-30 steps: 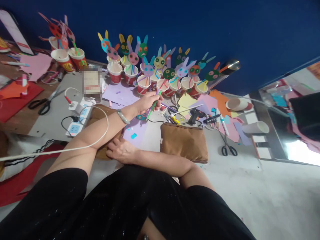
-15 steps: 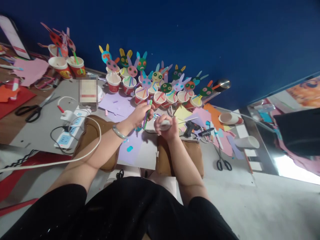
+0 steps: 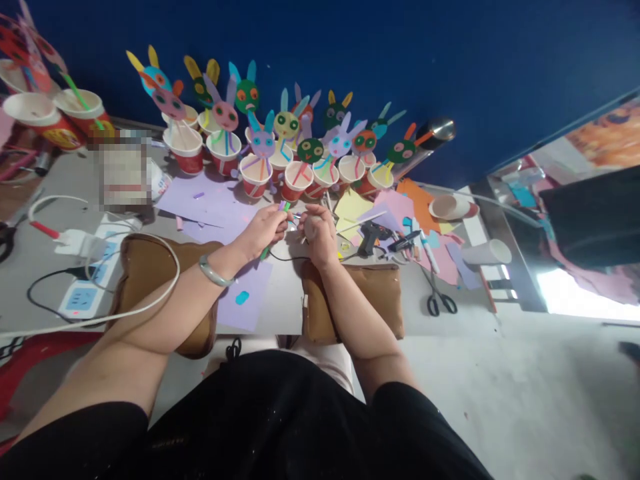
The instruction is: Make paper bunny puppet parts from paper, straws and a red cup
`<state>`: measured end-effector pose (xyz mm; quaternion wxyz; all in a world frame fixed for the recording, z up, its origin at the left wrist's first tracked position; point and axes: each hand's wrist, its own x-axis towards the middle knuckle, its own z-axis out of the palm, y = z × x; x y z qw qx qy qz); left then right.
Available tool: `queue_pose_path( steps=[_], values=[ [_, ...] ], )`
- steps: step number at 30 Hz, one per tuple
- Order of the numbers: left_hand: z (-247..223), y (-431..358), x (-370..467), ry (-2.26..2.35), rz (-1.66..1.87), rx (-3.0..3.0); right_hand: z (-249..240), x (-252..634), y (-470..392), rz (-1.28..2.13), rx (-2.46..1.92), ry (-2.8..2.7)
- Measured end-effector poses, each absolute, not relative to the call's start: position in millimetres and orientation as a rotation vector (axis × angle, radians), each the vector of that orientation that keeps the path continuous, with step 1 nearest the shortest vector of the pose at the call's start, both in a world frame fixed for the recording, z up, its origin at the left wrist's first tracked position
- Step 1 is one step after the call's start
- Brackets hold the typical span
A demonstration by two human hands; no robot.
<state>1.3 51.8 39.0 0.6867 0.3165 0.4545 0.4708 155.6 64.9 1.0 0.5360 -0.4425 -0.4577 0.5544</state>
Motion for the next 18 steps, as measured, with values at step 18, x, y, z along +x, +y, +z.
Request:
queue_pose_path(
  steps=[18],
  values=[
    [38.3,53.2,-13.5,1.054,0.958,0.716,22.6,202.4,-98.4,0.382,-2.219,-2.625]
  ],
)
